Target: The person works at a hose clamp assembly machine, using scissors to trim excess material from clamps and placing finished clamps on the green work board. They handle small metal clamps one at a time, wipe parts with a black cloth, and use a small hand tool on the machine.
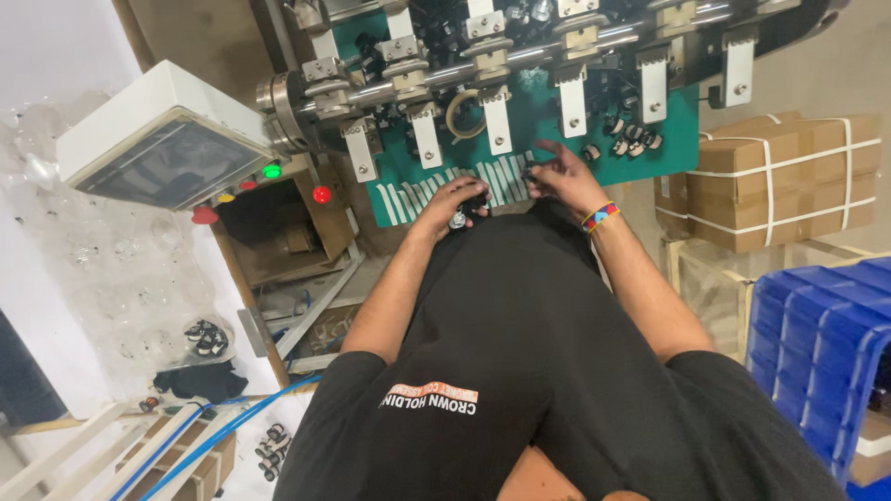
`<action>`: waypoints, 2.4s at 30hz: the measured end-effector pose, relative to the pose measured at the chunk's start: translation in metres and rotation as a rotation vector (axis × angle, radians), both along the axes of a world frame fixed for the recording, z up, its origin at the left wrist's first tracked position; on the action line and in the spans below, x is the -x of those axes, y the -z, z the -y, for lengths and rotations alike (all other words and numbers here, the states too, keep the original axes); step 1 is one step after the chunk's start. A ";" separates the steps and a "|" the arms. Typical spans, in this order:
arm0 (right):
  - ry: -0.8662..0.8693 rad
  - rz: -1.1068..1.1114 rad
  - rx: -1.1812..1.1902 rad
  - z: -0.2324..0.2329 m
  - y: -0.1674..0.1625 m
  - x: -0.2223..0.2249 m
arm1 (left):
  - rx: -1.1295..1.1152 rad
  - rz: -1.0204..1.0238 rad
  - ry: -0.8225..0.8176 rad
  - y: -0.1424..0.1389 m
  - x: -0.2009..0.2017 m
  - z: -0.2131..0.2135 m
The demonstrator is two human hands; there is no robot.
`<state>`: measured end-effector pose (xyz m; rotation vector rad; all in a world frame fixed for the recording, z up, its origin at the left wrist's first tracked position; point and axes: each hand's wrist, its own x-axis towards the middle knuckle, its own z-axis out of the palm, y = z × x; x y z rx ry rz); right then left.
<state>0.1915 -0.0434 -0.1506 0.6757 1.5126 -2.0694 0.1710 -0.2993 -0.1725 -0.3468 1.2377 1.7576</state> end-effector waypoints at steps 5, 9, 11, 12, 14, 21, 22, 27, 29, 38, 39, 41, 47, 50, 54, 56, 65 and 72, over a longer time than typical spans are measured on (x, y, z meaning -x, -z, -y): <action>0.026 -0.227 -0.066 -0.024 0.005 -0.018 | -0.119 -0.002 0.159 -0.013 0.011 -0.062; -0.052 -0.521 -0.590 -0.049 0.001 -0.029 | -0.169 0.037 0.175 -0.028 0.014 -0.119; -0.042 -0.559 -0.638 -0.067 -0.009 -0.037 | -0.214 0.035 0.137 -0.033 0.010 -0.142; -0.037 -0.580 -0.666 -0.079 -0.013 -0.040 | -0.239 0.031 0.118 -0.034 0.008 -0.155; -0.082 -0.777 -0.690 -0.104 -0.021 -0.047 | -0.220 0.065 0.129 -0.037 0.005 -0.176; 0.130 -0.498 -0.349 -0.178 -0.006 -0.052 | -0.270 0.092 0.071 -0.048 -0.018 -0.232; 0.175 -0.460 -0.267 -0.190 -0.005 -0.050 | -0.264 0.062 0.037 -0.050 -0.022 -0.235; 0.154 -0.355 -0.034 -0.235 -0.006 -0.034 | -0.106 -0.077 -0.147 -0.050 -0.044 -0.240; 0.120 -0.362 -0.018 -0.242 -0.005 -0.026 | 0.034 -0.116 -0.195 -0.046 -0.056 -0.241; 0.121 -0.364 -0.056 -0.247 0.000 -0.015 | 0.183 -0.064 -0.335 -0.038 -0.074 -0.229; 0.128 -0.365 -0.049 -0.247 0.001 -0.015 | 0.181 -0.065 -0.325 -0.037 -0.073 -0.227; 0.135 -0.343 -0.040 -0.244 0.003 -0.014 | 0.196 -0.126 -0.280 -0.033 -0.072 -0.226; 0.202 -0.273 -0.096 -0.238 0.002 -0.008 | 0.671 -0.945 -0.128 -0.035 -0.068 -0.221; 0.168 -0.161 -0.109 -0.226 -0.006 -0.022 | 0.856 -1.197 0.014 -0.053 -0.064 -0.225; -0.103 -0.283 -0.183 -0.181 -0.014 -0.040 | 0.903 -1.343 0.195 -0.078 -0.046 -0.241; -0.136 -0.423 -0.087 -0.159 -0.014 -0.039 | 0.855 -1.394 0.198 -0.086 -0.042 -0.241; -0.112 -0.023 0.491 -0.139 -0.026 -0.040 | 0.617 -1.264 0.168 -0.091 -0.037 -0.189; -0.053 -0.373 0.002 -0.100 -0.022 -0.046 | 0.706 -1.204 0.251 -0.075 -0.030 -0.169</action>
